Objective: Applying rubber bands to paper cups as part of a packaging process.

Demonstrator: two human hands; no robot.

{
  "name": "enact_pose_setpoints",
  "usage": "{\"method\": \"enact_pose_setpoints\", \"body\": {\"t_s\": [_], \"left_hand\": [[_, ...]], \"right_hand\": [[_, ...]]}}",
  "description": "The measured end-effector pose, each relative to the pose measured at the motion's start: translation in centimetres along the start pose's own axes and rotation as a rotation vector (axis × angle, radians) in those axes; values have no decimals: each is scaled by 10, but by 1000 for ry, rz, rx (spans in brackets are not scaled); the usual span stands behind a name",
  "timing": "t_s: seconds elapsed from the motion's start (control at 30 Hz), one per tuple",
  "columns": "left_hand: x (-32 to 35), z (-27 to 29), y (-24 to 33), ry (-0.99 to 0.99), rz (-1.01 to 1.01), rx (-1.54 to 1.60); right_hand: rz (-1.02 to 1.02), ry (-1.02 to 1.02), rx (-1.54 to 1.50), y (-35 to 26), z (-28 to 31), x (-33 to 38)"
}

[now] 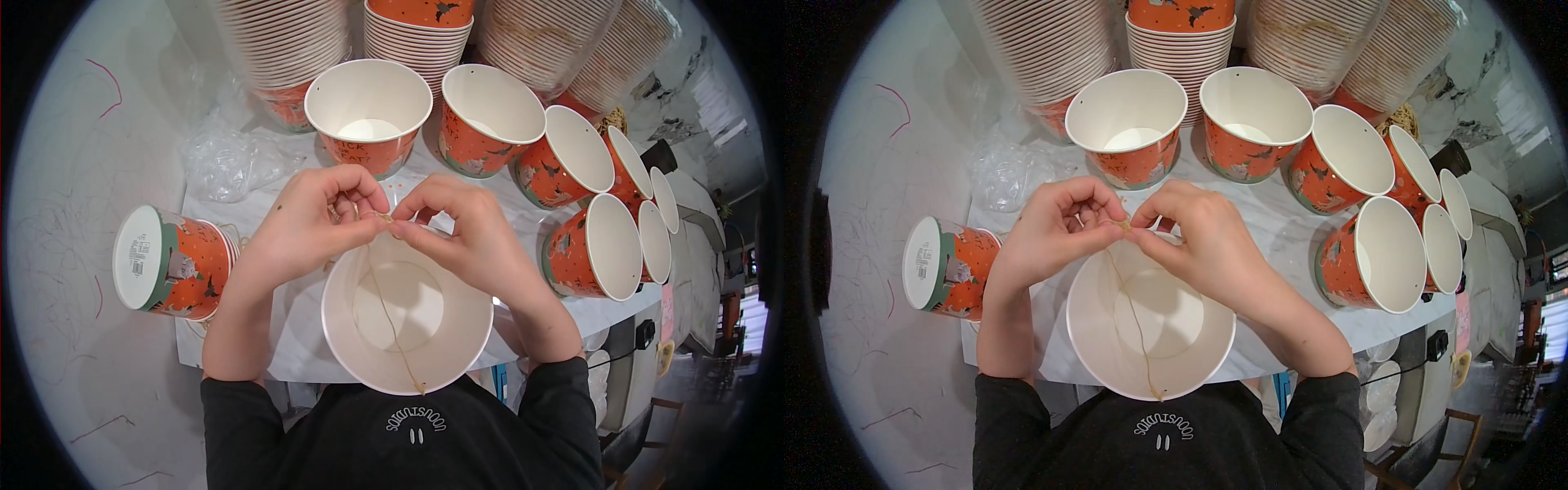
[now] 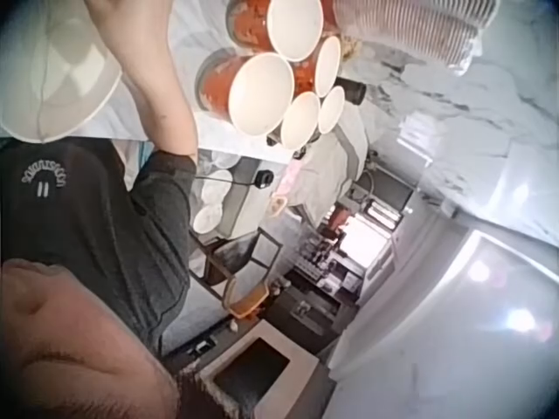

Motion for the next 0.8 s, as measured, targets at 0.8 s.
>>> {"method": "enact_pose_setpoints", "body": {"t_s": [0.8], "left_hand": [[4,3,2,-34,48,57]], "right_hand": [[95,0,-161,3,-3,-2]]}}
Point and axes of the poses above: each hand's wrist, its own x-axis away from the middle knuckle, its own z-axis out of the back of the hand, y = z × x, the point moved 5 cm from there along -x, towards the middle knuckle, and after that the axes turned 7 degrees about -y, right-handed, at the moved point
